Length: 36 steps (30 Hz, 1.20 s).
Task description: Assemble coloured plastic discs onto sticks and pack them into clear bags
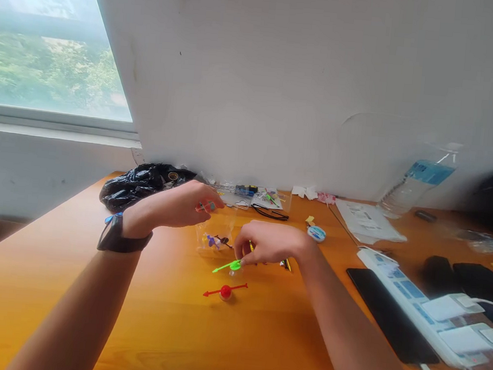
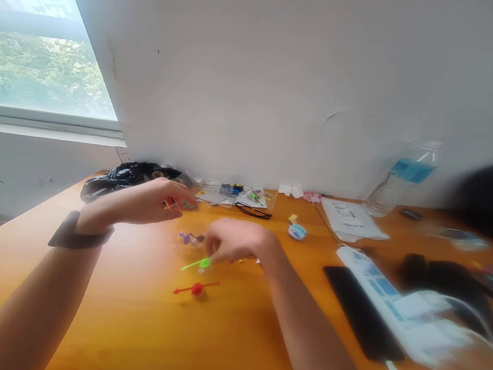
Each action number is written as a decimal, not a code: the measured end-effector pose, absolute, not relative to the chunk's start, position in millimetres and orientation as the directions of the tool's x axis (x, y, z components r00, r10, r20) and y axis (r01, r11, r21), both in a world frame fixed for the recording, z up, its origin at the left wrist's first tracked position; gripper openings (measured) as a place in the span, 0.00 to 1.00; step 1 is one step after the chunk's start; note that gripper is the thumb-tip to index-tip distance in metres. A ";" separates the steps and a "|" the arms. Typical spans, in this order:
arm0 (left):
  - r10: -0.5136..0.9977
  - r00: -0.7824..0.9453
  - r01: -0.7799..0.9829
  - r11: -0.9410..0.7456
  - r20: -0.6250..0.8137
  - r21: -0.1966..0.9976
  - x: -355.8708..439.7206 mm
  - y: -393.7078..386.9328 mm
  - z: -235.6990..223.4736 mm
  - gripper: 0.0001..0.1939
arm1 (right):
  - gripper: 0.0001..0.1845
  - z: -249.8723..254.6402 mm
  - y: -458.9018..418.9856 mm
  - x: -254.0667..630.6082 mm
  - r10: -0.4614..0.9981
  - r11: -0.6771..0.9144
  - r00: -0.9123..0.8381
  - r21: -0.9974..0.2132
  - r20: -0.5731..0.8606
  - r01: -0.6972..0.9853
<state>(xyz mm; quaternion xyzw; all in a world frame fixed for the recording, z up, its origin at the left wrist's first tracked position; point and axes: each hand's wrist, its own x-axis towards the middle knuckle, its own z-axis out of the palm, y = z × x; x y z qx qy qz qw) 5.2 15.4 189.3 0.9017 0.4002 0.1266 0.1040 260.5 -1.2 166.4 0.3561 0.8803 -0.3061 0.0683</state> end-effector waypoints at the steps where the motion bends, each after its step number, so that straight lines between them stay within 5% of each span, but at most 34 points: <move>1: 0.749 0.645 0.696 -0.658 0.151 0.288 5.8 15.0 189.4 0.24 | 0.05 172.2 -2.5 264.0 0.595 0.576 -0.754 -0.505 -0.278 0.642; 8: 0.726 0.667 0.667 -0.681 0.166 0.303 11.9 9.7 193.3 0.22 | 0.11 209.0 -21.5 280.4 0.749 0.582 -0.650 -0.596 0.128 0.554; 13: 0.696 0.693 0.616 -0.707 0.188 0.348 13.4 9.0 192.9 0.20 | 0.13 209.9 -27.6 273.5 0.780 0.618 -0.536 -0.529 0.321 0.582; 25: 0.717 0.675 0.639 -0.686 0.173 0.348 12.3 7.9 194.7 0.10 | 0.12 184.9 -24.3 237.5 0.719 0.695 -0.598 -0.377 0.353 0.613; 36: 0.737 0.651 0.669 -0.671 0.184 0.319 12.3 9.9 193.6 0.10 | 0.09 168.5 -19.7 221.8 0.683 0.711 -0.670 -0.052 0.292 0.701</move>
